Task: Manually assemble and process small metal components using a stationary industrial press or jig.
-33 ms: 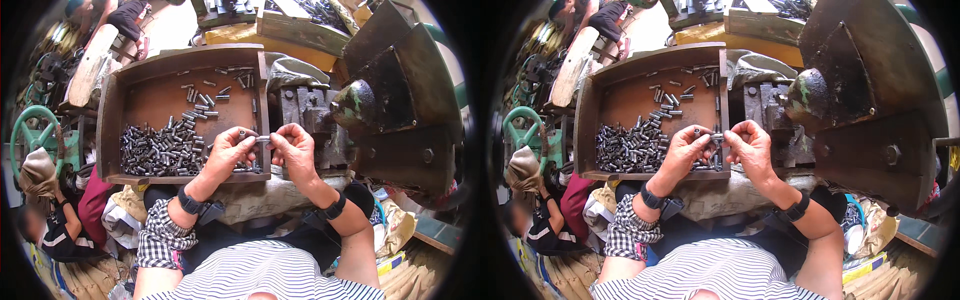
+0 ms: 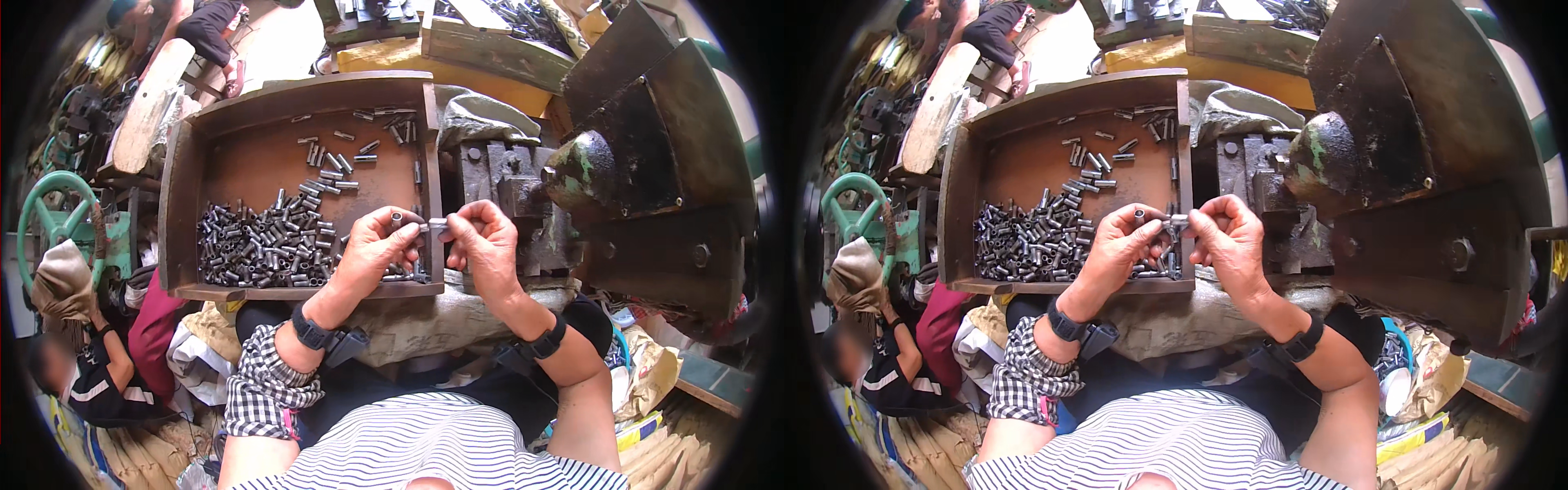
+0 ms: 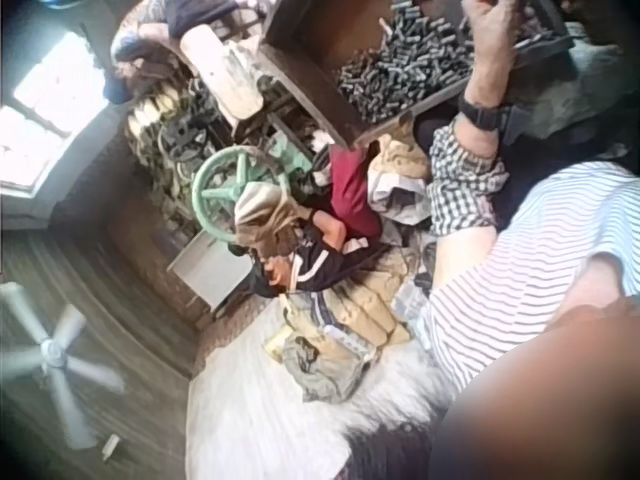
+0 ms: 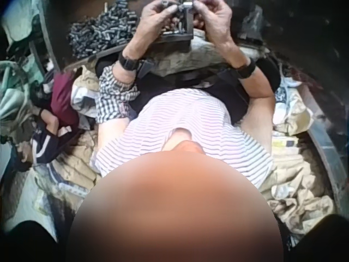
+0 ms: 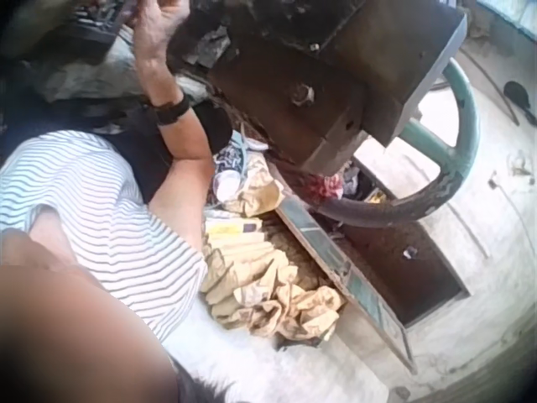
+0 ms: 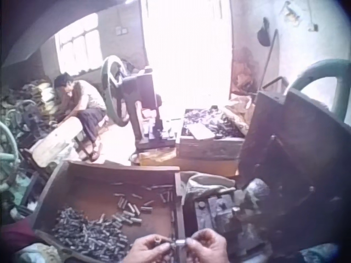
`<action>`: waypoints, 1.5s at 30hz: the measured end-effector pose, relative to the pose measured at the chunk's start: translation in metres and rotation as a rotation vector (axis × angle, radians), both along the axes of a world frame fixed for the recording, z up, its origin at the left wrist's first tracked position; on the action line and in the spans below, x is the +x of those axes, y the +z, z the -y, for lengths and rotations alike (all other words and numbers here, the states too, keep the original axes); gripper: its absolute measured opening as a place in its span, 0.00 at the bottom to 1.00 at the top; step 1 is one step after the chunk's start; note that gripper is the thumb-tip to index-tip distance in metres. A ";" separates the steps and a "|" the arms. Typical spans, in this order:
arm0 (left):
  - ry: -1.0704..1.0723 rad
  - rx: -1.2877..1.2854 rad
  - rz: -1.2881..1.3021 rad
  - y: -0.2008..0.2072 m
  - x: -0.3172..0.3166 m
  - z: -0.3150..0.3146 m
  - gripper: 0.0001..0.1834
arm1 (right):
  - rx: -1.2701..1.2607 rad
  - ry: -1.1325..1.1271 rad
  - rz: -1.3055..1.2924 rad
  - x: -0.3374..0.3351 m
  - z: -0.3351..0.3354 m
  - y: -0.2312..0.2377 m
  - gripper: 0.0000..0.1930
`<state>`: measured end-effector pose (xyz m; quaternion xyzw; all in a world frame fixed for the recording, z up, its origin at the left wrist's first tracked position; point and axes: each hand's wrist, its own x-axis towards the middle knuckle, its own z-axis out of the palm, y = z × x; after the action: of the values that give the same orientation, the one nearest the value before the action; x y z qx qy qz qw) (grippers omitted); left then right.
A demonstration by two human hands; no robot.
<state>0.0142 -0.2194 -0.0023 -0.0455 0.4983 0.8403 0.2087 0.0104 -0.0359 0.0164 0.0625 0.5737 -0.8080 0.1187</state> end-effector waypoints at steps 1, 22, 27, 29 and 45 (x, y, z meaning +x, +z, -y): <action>0.003 -0.003 0.002 0.001 0.000 0.000 0.10 | 0.014 -0.023 0.007 -0.001 -0.001 0.002 0.07; 0.024 -0.280 -0.154 0.008 0.005 -0.002 0.10 | -0.297 0.122 0.351 -0.004 -0.005 -0.012 0.07; 0.011 -0.267 -0.125 0.007 0.004 -0.003 0.10 | -0.221 0.126 0.277 -0.004 -0.004 -0.012 0.07; 0.001 -0.270 -0.137 0.008 0.005 -0.003 0.09 | -0.253 0.135 0.311 -0.004 -0.004 -0.011 0.07; -0.051 -0.027 0.025 0.006 -0.001 0.007 0.11 | -0.040 0.175 0.097 -0.002 -0.003 -0.005 0.07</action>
<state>0.0133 -0.2266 0.0035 -0.0463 0.5080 0.8272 0.2357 0.0081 -0.0329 0.0109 0.0489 0.5543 -0.8019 0.2176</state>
